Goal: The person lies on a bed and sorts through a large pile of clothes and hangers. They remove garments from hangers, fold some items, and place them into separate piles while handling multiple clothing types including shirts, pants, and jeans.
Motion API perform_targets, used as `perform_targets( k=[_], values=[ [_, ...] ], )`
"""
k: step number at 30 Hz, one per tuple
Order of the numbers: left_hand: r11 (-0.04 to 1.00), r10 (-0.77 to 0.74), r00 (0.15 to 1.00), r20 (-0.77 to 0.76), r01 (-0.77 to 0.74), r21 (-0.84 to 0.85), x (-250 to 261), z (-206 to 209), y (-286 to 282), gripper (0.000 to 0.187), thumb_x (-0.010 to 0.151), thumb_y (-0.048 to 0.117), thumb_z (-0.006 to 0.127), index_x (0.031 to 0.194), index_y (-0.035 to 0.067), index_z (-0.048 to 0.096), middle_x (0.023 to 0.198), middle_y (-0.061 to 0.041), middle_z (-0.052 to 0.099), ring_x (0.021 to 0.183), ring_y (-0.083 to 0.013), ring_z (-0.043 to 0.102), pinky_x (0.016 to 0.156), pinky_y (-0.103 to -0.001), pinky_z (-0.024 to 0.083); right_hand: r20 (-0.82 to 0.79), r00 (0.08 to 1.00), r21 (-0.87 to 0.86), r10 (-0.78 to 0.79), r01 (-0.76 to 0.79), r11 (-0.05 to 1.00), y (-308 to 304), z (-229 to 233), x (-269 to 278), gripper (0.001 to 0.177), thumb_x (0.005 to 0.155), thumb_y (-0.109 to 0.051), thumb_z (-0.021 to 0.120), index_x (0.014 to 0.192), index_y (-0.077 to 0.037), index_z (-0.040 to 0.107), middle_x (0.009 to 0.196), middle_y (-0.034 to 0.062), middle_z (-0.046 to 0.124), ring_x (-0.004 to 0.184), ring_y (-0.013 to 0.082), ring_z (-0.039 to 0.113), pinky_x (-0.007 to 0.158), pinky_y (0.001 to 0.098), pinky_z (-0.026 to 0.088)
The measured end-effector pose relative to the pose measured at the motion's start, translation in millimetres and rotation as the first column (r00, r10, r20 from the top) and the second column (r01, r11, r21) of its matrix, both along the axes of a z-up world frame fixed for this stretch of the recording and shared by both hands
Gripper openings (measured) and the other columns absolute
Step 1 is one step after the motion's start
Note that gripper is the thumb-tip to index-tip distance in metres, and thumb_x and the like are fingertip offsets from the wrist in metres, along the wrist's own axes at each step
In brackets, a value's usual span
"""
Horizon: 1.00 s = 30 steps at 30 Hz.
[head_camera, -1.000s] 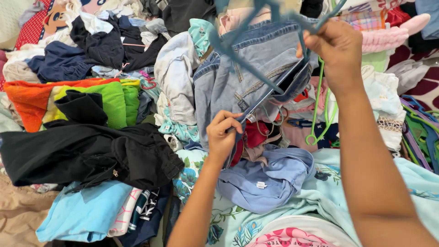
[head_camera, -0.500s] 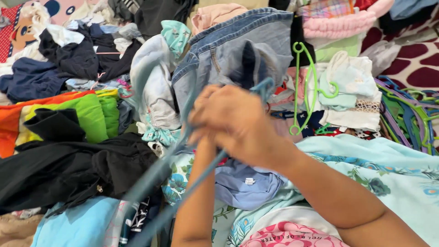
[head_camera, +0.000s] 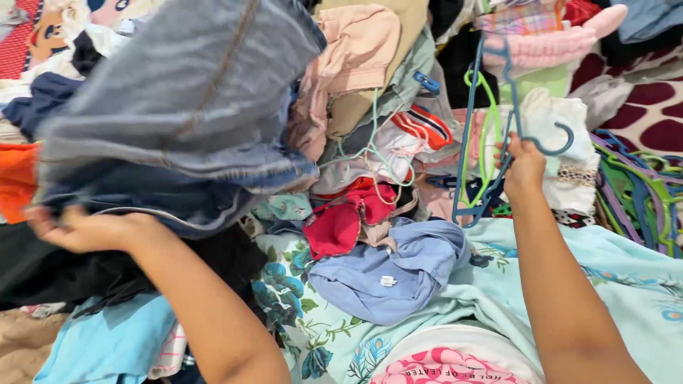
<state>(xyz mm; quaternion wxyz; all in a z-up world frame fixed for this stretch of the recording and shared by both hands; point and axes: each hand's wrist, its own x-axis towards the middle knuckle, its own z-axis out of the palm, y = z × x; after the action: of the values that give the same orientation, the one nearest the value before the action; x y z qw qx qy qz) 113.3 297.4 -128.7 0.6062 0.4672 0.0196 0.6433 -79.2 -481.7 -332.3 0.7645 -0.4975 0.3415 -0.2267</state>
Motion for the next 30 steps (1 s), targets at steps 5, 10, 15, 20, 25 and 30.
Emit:
perform_targets(
  k=[5, 10, 15, 20, 25, 30],
  values=[
    [0.743, 0.637, 0.471, -0.61, -0.166, 0.648, -78.7, -10.4, -146.2, 0.068, 0.088, 0.009, 0.075, 0.154, 0.011, 0.058, 0.164, -0.032, 0.006, 0.153, -0.0475, 0.01, 0.119, -0.061, 0.018, -0.074, 0.997, -0.182, -0.036, 0.022, 0.983, 16.5, -40.9, 2.1, 0.027, 0.099, -0.003, 0.069, 0.123, 0.006, 0.062, 0.12, 0.0159, 0.064, 0.104, 0.0239, 0.059, 0.092, 0.0372, 0.048],
    [0.642, 0.128, 0.819, -0.56, 0.362, 0.676, -141.2, 6.5, -331.2, 0.03, 0.106, 0.025, 0.056, 0.13, 0.016, 0.071, 0.169, -0.016, 0.033, 0.165, -0.0356, 0.018, 0.131, -0.061, -0.001, -0.015, 0.994, -0.83, -0.112, 0.051, 0.556, 111.2, 36.0, 4.2, 0.066, 0.091, -0.007, 0.071, 0.152, 0.003, 0.048, 0.159, 0.0199, 0.04, 0.152, 0.0343, 0.033, 0.127, 0.0425, 0.023],
    [0.12, 0.403, 0.787, -0.467, 0.46, 0.88, -87.7, -20.3, -353.1, 0.016, 0.09, 0.024, 0.074, 0.103, 0.031, 0.078, 0.171, -0.008, 0.028, 0.16, -0.0402, 0.015, 0.126, -0.066, 0.001, -0.192, 0.947, -0.981, 0.256, -0.187, -0.046, 221.8, 126.9, 10.9, 0.041, 0.091, -0.021, 0.075, 0.129, -0.011, 0.066, 0.14, 0.0102, 0.06, 0.151, 0.0383, 0.035, 0.125, 0.0629, 0.009],
    [0.533, 0.525, 0.278, -0.804, 0.629, 0.565, -12.6, -30.9, -239.0, 0.08, 0.07, 0.043, 0.085, 0.144, 0.034, 0.055, 0.168, -0.016, 0.009, 0.146, -0.0524, 0.013, 0.11, -0.073, 0.016, -0.491, 0.821, -0.841, 0.291, -0.534, 0.088, 247.4, 151.5, 18.0, 0.043, 0.085, -0.019, 0.072, 0.127, -0.012, 0.066, 0.095, 0.0048, 0.07, 0.12, 0.0255, 0.062, 0.127, 0.0675, 0.0],
    [0.848, 0.294, 0.055, -0.954, 0.445, 0.287, -2.4, -30.8, -186.7, 0.097, 0.086, 0.042, 0.073, 0.171, 0.03, 0.027, 0.148, -0.032, 0.047, 0.138, -0.05, 0.044, 0.118, -0.057, 0.033, -0.368, 0.884, -0.93, 0.289, -0.357, -0.09, 247.2, 133.5, 22.9, 0.042, 0.09, -0.021, 0.07, 0.13, -0.007, 0.069, 0.089, 0.0106, 0.068, 0.106, 0.0333, 0.062, 0.113, 0.0617, 0.025],
    [0.33, 0.389, 0.767, -0.51, 0.4, 0.855, -52.5, -54.4, -257.9, 0.056, 0.087, 0.028, 0.077, 0.137, 0.009, 0.058, 0.143, -0.021, 0.056, 0.139, -0.0416, 0.048, 0.119, -0.052, 0.033, -0.307, 0.92, -0.949, 0.244, -0.313, -0.015, 228.6, 151.0, 32.8, 0.039, 0.088, -0.028, 0.073, 0.124, -0.012, 0.075, 0.089, 0.0172, 0.062, 0.093, 0.037, 0.057, 0.086, 0.0506, 0.043]
  ],
)
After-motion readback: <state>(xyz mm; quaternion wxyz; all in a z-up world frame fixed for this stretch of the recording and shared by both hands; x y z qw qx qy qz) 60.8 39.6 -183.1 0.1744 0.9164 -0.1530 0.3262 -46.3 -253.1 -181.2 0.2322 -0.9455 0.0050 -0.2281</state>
